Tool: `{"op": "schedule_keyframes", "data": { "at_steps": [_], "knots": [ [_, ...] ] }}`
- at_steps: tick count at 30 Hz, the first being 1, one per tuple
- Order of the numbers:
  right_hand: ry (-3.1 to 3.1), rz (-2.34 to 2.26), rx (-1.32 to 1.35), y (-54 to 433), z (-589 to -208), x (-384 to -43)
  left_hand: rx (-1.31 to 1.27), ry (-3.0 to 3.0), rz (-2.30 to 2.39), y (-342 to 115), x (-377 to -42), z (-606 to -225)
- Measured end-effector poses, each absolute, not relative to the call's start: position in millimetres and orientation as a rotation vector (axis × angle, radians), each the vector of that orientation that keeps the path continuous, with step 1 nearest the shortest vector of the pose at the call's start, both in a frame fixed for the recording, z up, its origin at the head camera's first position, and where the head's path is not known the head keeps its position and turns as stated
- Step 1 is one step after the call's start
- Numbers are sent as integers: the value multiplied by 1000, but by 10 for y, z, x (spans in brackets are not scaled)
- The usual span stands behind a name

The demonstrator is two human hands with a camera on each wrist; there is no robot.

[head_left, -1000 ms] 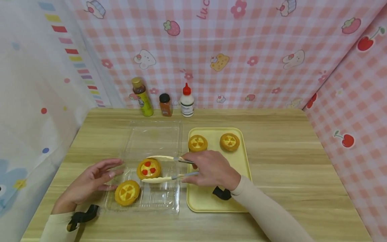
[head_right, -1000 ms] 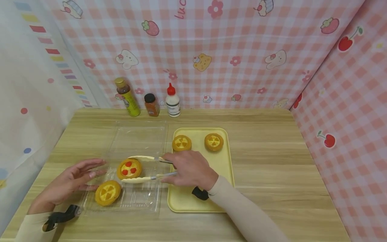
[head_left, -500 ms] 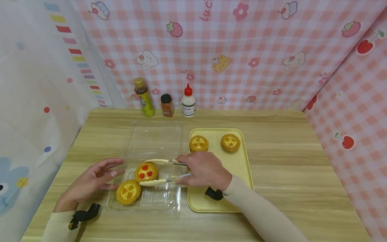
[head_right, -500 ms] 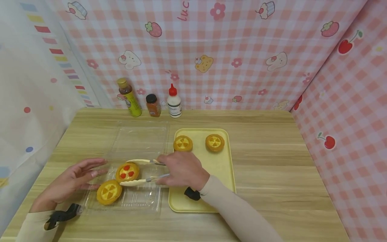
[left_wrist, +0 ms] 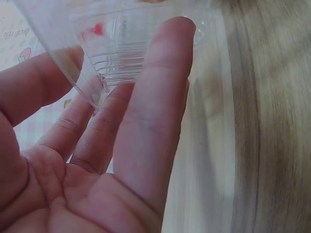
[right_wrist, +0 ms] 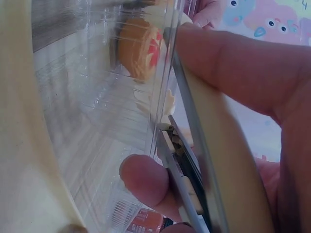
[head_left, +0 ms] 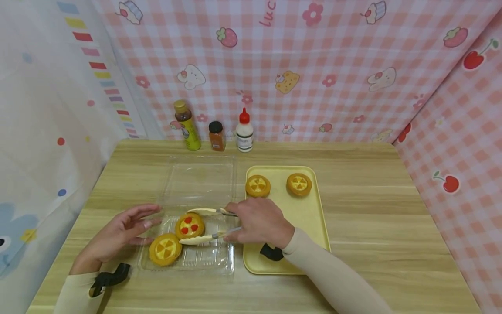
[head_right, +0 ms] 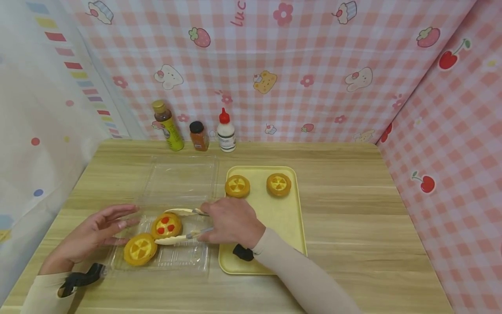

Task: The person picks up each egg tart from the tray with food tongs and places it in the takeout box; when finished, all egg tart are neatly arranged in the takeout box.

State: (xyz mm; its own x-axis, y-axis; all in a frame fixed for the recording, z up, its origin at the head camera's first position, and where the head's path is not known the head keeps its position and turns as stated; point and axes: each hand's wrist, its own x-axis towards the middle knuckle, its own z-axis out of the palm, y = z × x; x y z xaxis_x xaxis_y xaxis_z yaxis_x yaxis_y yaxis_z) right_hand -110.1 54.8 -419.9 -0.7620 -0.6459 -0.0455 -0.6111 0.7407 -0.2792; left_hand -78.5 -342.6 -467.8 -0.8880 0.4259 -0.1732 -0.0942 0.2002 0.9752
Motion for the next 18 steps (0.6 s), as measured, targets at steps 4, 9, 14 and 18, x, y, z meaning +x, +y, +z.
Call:
{"op": "schedule_keyframes", "data": {
  "at_steps": [4, 9, 14, 18],
  "knots": [
    [2783, -390, -1015, 572, -4191, -1075, 309, 2063, 1740, -3450, -783, -4702],
    [2797, -384, -1035, 603, -4184, -1054, 304, 2067, 1741, -3474, -774, -4721],
    [2809, -409, -1050, 656, -4154, -1059, 288, 2082, 1729, -3473, -783, -4711],
    [2814, -489, -1054, 720, -4115, -1071, 287, 2086, 1727, -3475, -792, -4711]
  ]
}}
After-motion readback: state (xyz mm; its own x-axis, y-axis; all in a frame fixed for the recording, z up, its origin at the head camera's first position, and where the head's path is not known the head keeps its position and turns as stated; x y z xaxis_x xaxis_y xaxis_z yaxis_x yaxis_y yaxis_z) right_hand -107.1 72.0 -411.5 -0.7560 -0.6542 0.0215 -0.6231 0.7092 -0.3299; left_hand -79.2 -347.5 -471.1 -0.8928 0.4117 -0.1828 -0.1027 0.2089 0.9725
